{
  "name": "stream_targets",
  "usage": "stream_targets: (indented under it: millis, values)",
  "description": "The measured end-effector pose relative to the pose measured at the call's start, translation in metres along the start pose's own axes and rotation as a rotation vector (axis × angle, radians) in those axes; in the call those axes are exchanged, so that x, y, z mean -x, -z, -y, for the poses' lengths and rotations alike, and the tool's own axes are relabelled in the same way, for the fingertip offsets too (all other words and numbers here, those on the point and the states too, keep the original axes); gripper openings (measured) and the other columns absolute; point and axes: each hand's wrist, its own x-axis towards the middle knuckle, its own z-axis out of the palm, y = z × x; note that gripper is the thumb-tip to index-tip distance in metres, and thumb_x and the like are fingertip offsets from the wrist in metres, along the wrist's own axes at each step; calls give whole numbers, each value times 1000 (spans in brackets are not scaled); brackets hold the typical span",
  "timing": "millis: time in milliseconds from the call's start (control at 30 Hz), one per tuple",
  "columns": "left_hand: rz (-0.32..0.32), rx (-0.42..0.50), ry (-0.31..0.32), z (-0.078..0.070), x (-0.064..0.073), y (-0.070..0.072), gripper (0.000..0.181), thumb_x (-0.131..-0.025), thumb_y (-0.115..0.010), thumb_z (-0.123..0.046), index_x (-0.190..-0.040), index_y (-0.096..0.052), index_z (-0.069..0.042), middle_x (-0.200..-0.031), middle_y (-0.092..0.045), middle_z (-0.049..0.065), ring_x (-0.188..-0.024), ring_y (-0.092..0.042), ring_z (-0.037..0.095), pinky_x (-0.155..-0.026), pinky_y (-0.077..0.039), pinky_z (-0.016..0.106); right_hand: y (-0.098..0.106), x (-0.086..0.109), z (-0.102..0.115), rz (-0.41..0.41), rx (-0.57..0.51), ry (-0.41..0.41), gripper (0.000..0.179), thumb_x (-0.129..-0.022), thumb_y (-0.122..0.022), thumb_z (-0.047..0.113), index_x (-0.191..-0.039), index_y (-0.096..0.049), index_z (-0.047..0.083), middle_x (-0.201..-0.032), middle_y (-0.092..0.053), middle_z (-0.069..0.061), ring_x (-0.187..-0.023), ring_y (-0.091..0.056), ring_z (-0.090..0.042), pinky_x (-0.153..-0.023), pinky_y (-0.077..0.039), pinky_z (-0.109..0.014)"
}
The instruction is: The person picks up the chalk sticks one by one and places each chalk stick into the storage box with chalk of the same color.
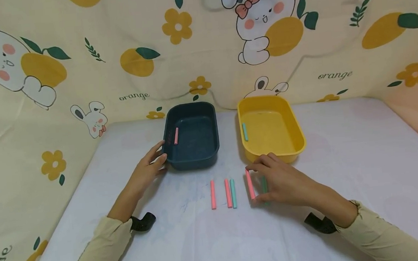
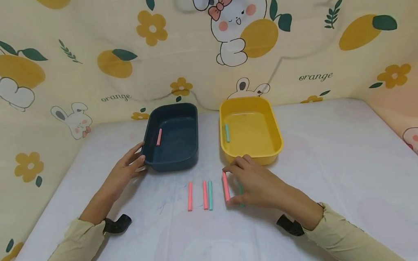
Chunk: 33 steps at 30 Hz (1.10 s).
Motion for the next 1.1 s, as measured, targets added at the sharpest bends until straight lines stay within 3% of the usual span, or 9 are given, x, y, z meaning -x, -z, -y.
stream_targets:
  millis: [567, 900, 1100]
  values:
    - [15, 12, -8, 0, -1, -1, 58, -107, -46, -25, -160, -21, -28, -163, -25, 21, -145, -37, 40, -113, -41, 52, 11, -10, 9, 14, -15, -3, 83, -68, -88, 51, -136, -57, 16, -128, -57, 0, -117, -49, -18, -97, -53, -37]
    - [24, 9, -10, 1, 1, 1, 58, -107, -45, -26, -160, -20, -29, -161, -27, 23, -144, -40, 39, -113, -41, 52, 19, -18, 8, -26, 0, 74, 79, -71, -87, 49, -136, -57, 14, -128, -57, -2, -114, -49, -19, -94, -52, -37]
    - [29, 12, -16, 0, 2, 2, 59, -107, -46, -27, -160, -20, -29, -162, -27, 23, -145, -38, 40, -114, -40, 52, 22, -25, 10, -12, -18, 49, 79, -71, -88, 48, -136, -57, 16, -128, -56, -2, -113, -48, -19, -93, -52, -36]
